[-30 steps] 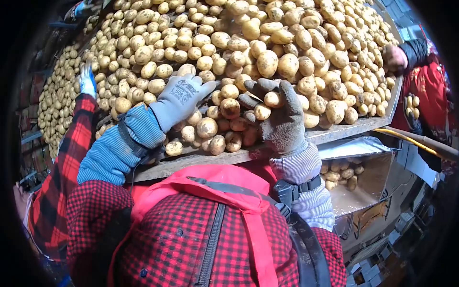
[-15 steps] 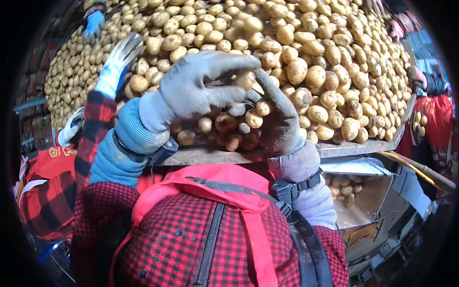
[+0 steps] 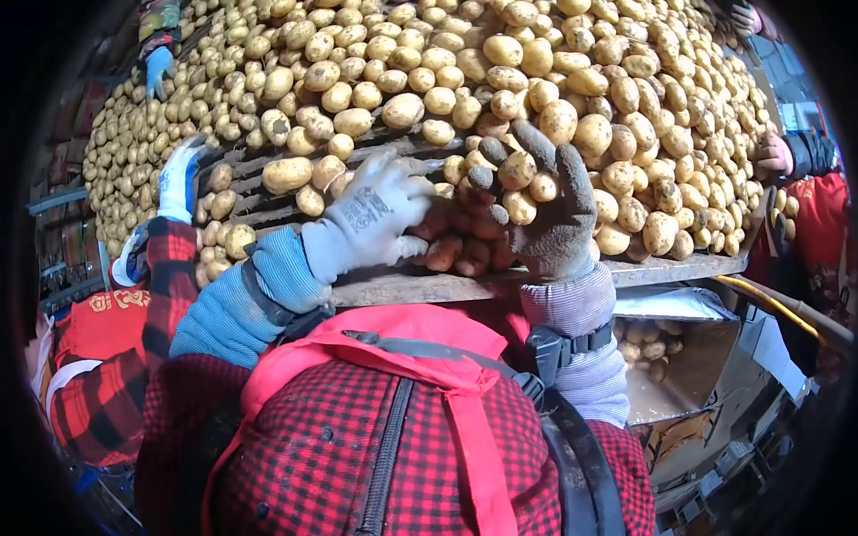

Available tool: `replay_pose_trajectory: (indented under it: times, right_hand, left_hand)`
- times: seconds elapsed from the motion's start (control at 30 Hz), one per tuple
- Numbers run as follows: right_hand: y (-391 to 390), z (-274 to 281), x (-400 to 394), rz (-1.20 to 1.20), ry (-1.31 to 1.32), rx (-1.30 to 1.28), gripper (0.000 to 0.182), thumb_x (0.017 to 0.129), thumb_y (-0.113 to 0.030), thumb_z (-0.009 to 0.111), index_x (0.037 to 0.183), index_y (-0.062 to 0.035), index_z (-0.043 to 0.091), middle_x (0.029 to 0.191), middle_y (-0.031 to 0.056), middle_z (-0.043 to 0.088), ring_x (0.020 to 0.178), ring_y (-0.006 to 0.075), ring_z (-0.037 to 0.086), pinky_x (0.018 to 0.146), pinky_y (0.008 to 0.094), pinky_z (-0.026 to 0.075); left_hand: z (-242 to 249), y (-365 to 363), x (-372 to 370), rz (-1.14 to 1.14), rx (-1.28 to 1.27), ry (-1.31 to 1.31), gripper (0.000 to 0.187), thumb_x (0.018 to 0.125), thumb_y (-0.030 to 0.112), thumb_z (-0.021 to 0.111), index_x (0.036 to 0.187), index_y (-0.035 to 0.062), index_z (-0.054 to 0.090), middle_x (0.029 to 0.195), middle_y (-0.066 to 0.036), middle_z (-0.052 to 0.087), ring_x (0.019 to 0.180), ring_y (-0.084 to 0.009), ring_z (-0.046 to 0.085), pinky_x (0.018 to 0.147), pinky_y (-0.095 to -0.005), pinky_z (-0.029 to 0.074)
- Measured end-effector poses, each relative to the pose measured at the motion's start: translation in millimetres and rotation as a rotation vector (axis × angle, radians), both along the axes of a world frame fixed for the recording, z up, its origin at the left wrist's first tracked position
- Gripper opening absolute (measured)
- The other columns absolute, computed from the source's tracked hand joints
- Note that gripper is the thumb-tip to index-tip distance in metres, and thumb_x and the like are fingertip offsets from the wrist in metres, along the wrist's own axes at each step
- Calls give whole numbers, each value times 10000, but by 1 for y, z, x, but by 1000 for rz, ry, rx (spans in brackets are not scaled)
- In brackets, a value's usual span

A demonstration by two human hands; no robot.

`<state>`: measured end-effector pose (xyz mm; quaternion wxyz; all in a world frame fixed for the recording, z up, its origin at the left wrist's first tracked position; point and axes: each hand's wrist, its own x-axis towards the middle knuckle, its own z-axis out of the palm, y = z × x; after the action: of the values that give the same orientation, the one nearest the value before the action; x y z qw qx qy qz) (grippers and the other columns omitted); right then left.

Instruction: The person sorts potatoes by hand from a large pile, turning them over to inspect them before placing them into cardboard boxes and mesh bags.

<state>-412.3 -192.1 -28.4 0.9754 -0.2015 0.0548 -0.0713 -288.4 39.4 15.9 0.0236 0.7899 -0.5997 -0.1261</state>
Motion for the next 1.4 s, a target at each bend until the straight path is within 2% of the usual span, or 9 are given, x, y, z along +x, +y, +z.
replay_pose_trajectory:
  times: [0.13,0.2,0.27,0.47,0.6,0.87,0.93,1.03,1.4]
  right_hand:
    - [-5,16,-10,42,78,107,500,1122,-425,413,1357,-16,578,1370,211,631,1196,356,669,921,462,624]
    - [3,42,-10,-9,324,-64,498,1074,-504,499,1219,-49,644,1177,184,706,985,313,726,785,445,634]
    - [8,49,-16,207,203,229,467,1058,-512,527,1155,-75,661,1085,150,707,916,278,716,673,362,586]
    - [27,24,-22,398,335,109,440,1056,-452,583,1322,-104,619,910,10,645,689,123,555,641,292,500]
    - [24,13,-32,344,225,112,434,1050,-530,555,953,-116,640,861,57,656,619,136,551,630,351,511]
    - [41,16,-24,460,201,199,609,1043,-538,565,1441,-78,555,1065,35,669,858,160,635,728,297,535]
    - [51,18,-27,325,582,312,428,1035,-512,601,1120,-93,627,978,82,670,807,207,629,708,323,535]
    - [49,23,-32,303,348,120,413,1047,-482,592,862,-117,540,865,93,635,801,224,618,666,332,515]
    - [45,1,-97,-43,385,196,281,999,-366,688,965,-88,668,1002,87,684,918,220,644,857,399,550]
  left_hand:
    - [-1,-7,19,248,-309,436,470,763,311,859,1126,45,722,1218,-142,682,1081,-367,666,955,-520,522]
    - [11,-7,17,769,-432,1365,620,879,251,805,1417,31,589,1229,-99,682,1088,-178,659,920,-315,549]
    - [35,-13,23,785,-548,1406,541,944,139,745,1445,26,576,1291,-110,667,1100,-179,671,971,-307,558]
    - [51,-42,3,607,-590,1345,554,935,252,793,1405,23,611,1188,-130,713,1089,-209,677,963,-333,547]
    - [32,-43,-1,266,-675,472,560,881,306,831,1339,26,670,1291,-192,680,1214,-316,649,1063,-419,499]
    - [25,-38,-20,177,-637,573,655,967,509,664,1440,60,601,1458,-238,573,1414,-413,487,1202,-512,346]
    - [23,-33,-20,216,-655,582,720,964,544,658,1453,24,570,1462,-228,577,1390,-400,520,1197,-491,357]
    - [22,-30,-18,278,-638,600,673,952,464,712,1441,20,580,1422,-220,609,1357,-398,549,1159,-486,407]
    - [16,-73,-43,-52,-571,761,868,962,604,662,1531,-17,451,1470,-259,545,1390,-392,513,1180,-475,368]
